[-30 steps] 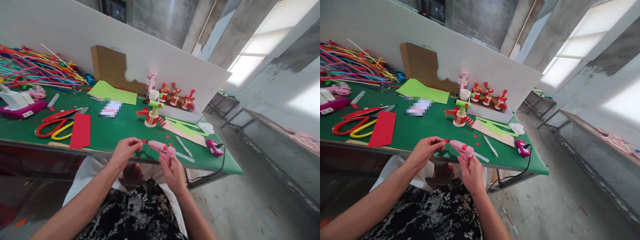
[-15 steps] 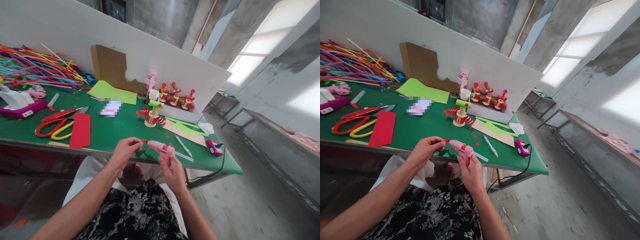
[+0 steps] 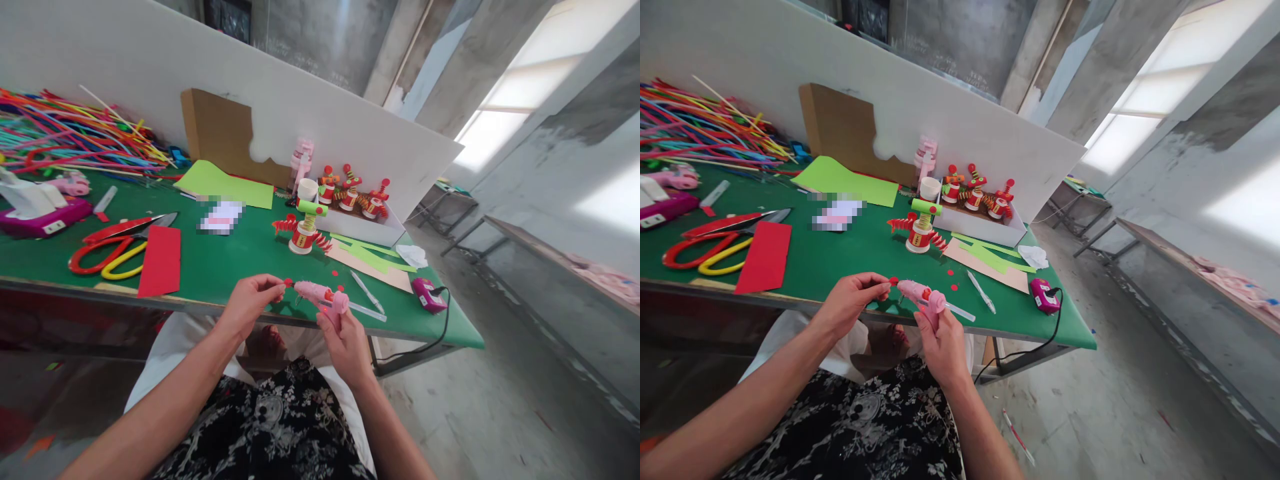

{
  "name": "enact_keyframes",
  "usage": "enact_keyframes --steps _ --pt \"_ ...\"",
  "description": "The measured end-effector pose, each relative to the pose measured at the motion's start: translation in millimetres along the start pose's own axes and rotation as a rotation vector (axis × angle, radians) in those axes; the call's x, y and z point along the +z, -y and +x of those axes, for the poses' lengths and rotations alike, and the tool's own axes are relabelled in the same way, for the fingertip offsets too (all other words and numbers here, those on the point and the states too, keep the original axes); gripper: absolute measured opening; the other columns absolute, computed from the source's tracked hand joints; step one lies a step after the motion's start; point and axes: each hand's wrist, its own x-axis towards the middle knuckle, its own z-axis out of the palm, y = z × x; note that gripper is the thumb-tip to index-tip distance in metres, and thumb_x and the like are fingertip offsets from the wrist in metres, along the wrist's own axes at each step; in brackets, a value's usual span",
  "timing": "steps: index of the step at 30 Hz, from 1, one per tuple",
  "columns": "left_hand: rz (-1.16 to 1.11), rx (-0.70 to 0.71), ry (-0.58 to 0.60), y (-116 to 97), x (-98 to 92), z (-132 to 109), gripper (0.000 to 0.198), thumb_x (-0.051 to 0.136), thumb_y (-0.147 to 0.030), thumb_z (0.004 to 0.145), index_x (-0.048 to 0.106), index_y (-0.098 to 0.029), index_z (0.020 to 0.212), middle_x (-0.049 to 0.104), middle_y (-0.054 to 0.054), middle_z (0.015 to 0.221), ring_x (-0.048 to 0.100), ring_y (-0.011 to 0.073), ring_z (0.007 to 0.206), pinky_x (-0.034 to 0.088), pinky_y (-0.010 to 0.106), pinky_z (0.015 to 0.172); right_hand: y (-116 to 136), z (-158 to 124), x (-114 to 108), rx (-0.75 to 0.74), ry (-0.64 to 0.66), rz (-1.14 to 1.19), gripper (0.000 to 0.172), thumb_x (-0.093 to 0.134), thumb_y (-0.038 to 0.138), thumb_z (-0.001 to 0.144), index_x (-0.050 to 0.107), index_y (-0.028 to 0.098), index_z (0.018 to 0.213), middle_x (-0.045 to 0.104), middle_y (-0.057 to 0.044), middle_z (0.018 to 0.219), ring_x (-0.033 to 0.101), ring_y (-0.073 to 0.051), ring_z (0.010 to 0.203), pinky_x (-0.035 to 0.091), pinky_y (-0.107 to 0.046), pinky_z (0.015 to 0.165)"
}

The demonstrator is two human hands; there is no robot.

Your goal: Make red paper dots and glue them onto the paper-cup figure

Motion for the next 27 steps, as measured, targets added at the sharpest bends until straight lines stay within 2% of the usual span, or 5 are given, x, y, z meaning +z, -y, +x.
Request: enact_keyframes --steps 7,15,27 --pt "-0.013 -0.015 -0.011 -1.9 0.6 -0.7 0.029 0.081 -0.044 0.053 0.07 -0.019 0.063 0.064 0.001 0.057 0.054 0.0135 0.057 0.044 0.027 0.058 0.3 2.4 -0.1 0.006 -0.014 0.003 0.028 0.053 0.035 0.093 0.067 0.024 0.113 0.076 -0.007 0.109 0.07 -0.025 0.102 0.056 -0.036 0.09" --pt "-0.024 -0.018 -0.003 -2.0 -0.1 -0.9 0.027 0.081 -0.042 0.054 0.071 -0.019 0.064 0.065 0.001 0.058 0.054 0.0131 0.057 0.043 0.027 0.058 2.2 1.3 -1.6 0.018 0.033 0.013 0.029 0.052 0.036 0.094 0.067 0.024 0.115 0.076 -0.007 0.11 0.071 -0.025 0.1 0.056 -0.036 0.091" --pt "-0.034 -0.048 0.001 -6.3 1.1 -1.9 0.03 0.081 -0.043 0.05 0.071 -0.018 0.063 0.065 0.0 0.057 0.053 0.0127 0.057 0.042 0.027 0.059 1.5 3.7 -0.7 -0.03 0.0 0.014 0.029 0.054 0.032 0.093 0.067 0.02 0.117 0.076 -0.008 0.112 0.07 -0.026 0.105 0.055 -0.036 0.093"
